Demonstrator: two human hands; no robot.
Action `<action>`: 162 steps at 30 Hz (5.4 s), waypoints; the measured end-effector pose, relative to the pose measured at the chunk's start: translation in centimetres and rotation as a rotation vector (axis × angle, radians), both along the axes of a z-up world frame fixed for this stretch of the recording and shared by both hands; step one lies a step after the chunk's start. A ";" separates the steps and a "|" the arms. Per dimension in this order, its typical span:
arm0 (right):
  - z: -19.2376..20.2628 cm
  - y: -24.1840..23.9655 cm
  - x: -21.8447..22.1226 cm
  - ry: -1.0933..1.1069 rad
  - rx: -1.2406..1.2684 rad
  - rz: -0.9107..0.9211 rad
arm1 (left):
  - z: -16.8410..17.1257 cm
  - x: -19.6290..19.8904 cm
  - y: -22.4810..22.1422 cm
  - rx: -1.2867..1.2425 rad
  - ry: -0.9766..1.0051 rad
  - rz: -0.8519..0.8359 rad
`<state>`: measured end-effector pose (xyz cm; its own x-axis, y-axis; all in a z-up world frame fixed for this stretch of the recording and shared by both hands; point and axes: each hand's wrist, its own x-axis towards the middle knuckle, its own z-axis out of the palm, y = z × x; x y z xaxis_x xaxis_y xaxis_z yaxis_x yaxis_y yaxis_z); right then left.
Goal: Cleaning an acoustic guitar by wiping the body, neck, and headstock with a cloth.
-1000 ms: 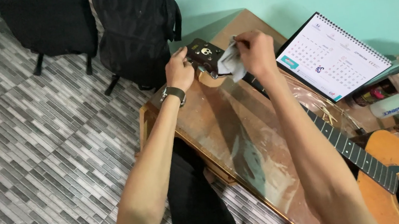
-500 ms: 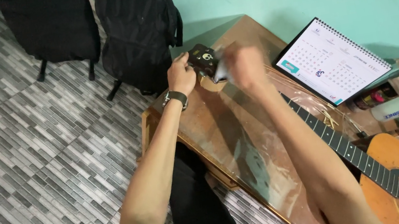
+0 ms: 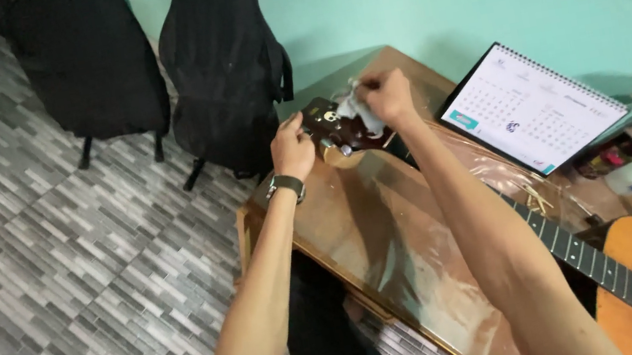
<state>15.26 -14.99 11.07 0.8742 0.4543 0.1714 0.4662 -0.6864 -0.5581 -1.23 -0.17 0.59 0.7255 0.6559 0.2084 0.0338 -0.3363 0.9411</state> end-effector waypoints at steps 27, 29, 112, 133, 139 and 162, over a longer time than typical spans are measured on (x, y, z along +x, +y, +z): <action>-0.4 9.0 -6.0 -0.657 -0.621 0.369 | 2.9 -1.7 1.1 -0.310 0.150 -0.068; 1.5 8.7 -9.6 -0.702 -0.599 0.416 | 5.0 -2.9 1.1 -0.339 0.160 -0.066; 0.2 9.4 -3.3 -0.174 -0.645 0.345 | -0.1 1.2 0.5 -0.649 -0.113 0.068; -0.1 -3.0 1.4 0.179 -0.117 0.274 | -0.6 2.1 -0.9 -0.525 -0.070 0.133; 2.7 -6.3 -2.3 0.158 -0.185 0.321 | -1.4 2.9 -0.3 -0.504 -0.038 0.148; 2.0 -6.3 -10.2 -0.465 -0.655 0.223 | -5.1 6.0 1.4 -0.385 -0.109 0.125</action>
<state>5.03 -21.32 13.06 0.6569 0.7419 0.1341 0.7141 -0.6693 0.2050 4.72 1.24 -4.54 0.6228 0.7824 0.0019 -0.0544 0.0410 0.9977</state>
